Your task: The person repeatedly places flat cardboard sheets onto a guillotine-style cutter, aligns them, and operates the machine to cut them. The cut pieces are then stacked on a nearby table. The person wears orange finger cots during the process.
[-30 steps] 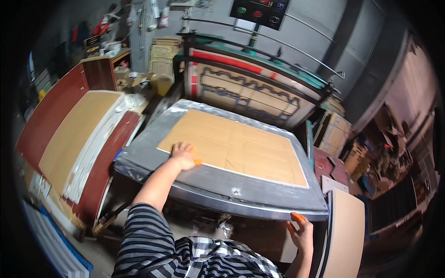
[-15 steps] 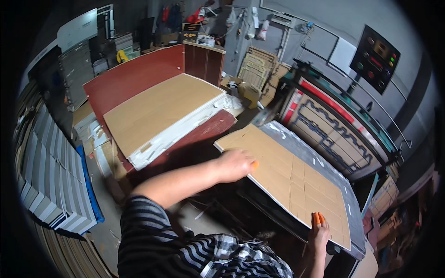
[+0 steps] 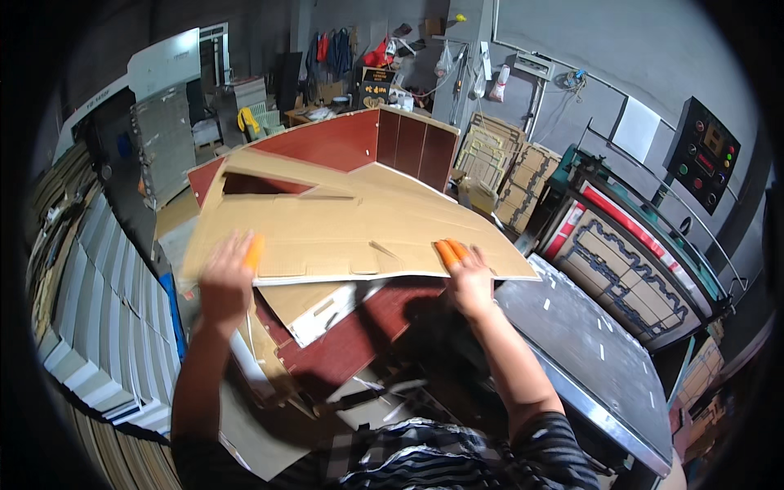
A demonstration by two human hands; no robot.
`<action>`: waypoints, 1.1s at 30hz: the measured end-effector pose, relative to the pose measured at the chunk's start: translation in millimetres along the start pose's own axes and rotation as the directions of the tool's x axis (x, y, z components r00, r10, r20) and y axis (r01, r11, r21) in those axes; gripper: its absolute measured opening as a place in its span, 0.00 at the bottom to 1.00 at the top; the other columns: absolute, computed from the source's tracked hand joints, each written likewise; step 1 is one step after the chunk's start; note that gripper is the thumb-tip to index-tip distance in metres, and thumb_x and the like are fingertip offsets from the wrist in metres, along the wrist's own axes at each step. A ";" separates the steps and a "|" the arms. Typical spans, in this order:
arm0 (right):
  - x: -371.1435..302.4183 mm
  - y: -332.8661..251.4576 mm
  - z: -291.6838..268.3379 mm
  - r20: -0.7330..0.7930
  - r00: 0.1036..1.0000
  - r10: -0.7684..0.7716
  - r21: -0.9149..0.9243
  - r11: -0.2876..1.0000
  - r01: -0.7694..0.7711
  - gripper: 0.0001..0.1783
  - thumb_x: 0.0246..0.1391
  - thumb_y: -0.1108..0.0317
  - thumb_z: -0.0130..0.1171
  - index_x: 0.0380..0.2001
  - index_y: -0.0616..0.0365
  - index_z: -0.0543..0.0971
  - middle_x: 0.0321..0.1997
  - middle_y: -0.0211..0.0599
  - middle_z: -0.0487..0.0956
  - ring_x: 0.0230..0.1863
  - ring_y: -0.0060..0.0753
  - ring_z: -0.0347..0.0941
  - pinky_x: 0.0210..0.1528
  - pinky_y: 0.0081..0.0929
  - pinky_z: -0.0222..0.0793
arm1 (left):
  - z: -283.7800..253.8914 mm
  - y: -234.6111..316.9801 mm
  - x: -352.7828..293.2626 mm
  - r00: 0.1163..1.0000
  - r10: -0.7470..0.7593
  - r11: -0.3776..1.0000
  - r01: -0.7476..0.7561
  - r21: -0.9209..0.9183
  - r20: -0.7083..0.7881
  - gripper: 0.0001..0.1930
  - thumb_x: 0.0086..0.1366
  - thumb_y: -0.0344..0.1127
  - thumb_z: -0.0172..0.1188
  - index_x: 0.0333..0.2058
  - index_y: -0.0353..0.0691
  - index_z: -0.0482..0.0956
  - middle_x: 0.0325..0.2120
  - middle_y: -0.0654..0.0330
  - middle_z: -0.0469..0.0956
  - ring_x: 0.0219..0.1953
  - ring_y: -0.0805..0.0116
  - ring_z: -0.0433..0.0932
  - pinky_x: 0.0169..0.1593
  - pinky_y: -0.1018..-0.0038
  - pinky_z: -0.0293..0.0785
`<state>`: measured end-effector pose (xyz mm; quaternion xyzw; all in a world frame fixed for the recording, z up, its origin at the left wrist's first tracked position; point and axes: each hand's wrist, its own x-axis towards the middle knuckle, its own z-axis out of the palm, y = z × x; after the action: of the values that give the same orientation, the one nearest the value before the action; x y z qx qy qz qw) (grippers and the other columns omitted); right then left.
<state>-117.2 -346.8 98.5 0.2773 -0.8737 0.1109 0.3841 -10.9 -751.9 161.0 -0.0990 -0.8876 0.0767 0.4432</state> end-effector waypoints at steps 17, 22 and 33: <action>-189.1 -48.6 46.2 0.686 0.724 -0.074 0.321 0.924 -0.210 0.19 0.53 0.60 0.59 0.47 0.56 0.78 0.55 0.44 0.75 0.53 0.47 0.72 0.54 0.39 0.68 | 245.1 96.1 -97.0 0.537 -0.468 0.866 0.435 0.246 0.702 0.25 0.67 0.36 0.45 0.61 0.37 0.65 0.65 0.47 0.58 0.67 0.40 0.53 0.69 0.52 0.45; -252.6 -47.1 -57.8 0.690 0.713 0.126 0.237 0.891 -0.387 0.20 0.55 0.57 0.58 0.47 0.56 0.78 0.49 0.44 0.78 0.48 0.46 0.75 0.49 0.39 0.72 | 274.6 103.6 -71.7 0.490 -0.510 0.829 0.499 0.252 0.707 0.25 0.66 0.35 0.46 0.61 0.37 0.66 0.64 0.46 0.59 0.67 0.40 0.52 0.68 0.52 0.45; -366.1 -6.9 -320.0 0.111 0.654 0.749 -0.141 0.663 -0.735 0.19 0.45 0.70 0.66 0.44 0.54 0.79 0.40 0.43 0.81 0.45 0.44 0.77 0.49 0.34 0.74 | 342.3 15.1 -101.4 0.663 -0.237 0.939 0.344 -0.008 0.710 0.28 0.55 0.37 0.62 0.55 0.37 0.68 0.56 0.46 0.69 0.62 0.49 0.63 0.63 0.61 0.60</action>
<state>283.5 -76.1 47.9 -0.1122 -0.9421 0.1988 0.2456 -224.3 -778.5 -124.4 0.0494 -0.9958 -0.0266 0.0724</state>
